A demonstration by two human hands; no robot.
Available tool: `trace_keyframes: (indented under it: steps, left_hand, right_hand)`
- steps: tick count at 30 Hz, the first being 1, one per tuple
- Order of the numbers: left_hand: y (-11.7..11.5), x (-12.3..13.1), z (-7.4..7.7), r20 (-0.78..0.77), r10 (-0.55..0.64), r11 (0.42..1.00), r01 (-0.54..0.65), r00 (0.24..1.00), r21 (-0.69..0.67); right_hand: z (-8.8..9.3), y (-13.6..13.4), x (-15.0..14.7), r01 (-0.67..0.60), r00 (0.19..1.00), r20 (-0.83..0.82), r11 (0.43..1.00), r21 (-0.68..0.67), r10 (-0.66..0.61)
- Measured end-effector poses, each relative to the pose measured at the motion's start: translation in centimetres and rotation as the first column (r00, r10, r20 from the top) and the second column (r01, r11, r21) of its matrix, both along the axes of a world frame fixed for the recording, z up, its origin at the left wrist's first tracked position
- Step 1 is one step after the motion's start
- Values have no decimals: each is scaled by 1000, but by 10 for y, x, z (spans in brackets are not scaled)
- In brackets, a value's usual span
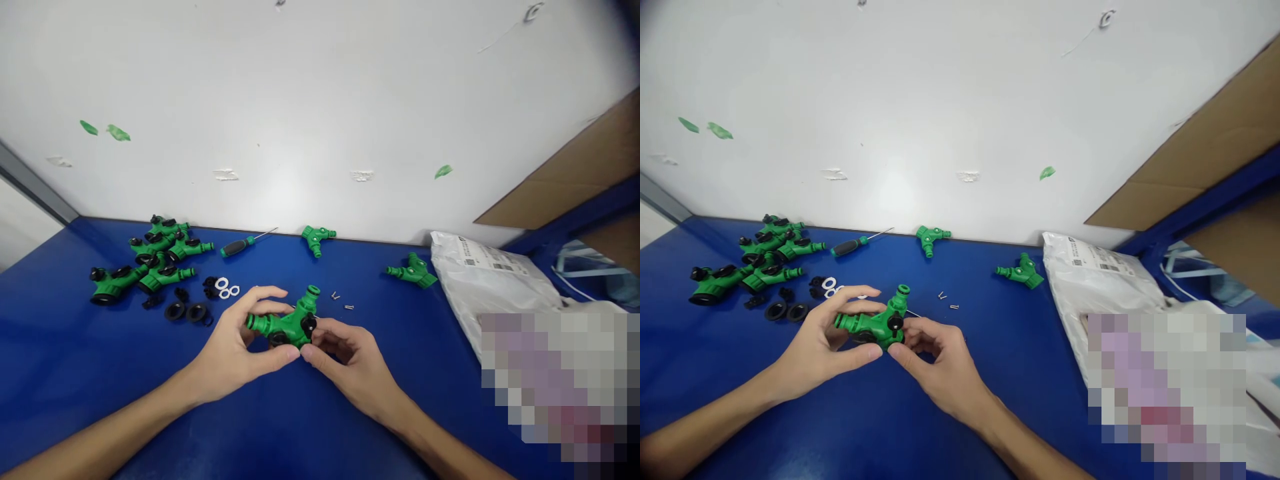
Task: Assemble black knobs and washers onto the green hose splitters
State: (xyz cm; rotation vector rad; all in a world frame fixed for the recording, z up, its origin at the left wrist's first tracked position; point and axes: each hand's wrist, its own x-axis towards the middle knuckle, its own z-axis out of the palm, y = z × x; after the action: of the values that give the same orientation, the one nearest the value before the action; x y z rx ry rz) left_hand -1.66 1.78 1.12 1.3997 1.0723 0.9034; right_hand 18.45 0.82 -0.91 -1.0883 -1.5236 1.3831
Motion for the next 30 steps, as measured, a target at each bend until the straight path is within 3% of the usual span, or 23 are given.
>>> trace_keyframes:
  steps: [6,11,14,18,22,25,27,30]
  left_hand:
    - [6,0,1,169,5,999,-12,986,38]
    - [16,-6,6,141,83,990,-97,987,99]
    - [26,-19,8,111,170,971,-185,979,148]
    - [36,-54,12,65,318,930,-324,946,176]
    - [30,-100,23,88,494,827,-498,865,261]
    - [18,-131,29,157,694,637,-701,703,320]
    - [10,-148,29,187,772,522,-774,607,358]
    - [-4,-168,25,154,860,415,-842,487,345]
  right_hand:
    - [0,1,2,54,994,93,995,89,-62]
    - [-5,1,2,91,981,154,984,153,-114]
    - [-6,1,3,61,972,209,978,197,-103]
    - [-7,0,4,35,965,248,975,219,-91]
    - [-7,1,4,19,960,266,968,250,-88]
    - [-8,1,5,2,955,284,962,273,-83]
    - [-7,1,5,-9,951,299,960,280,-78]
    - [-7,1,6,-24,942,328,960,281,-72]
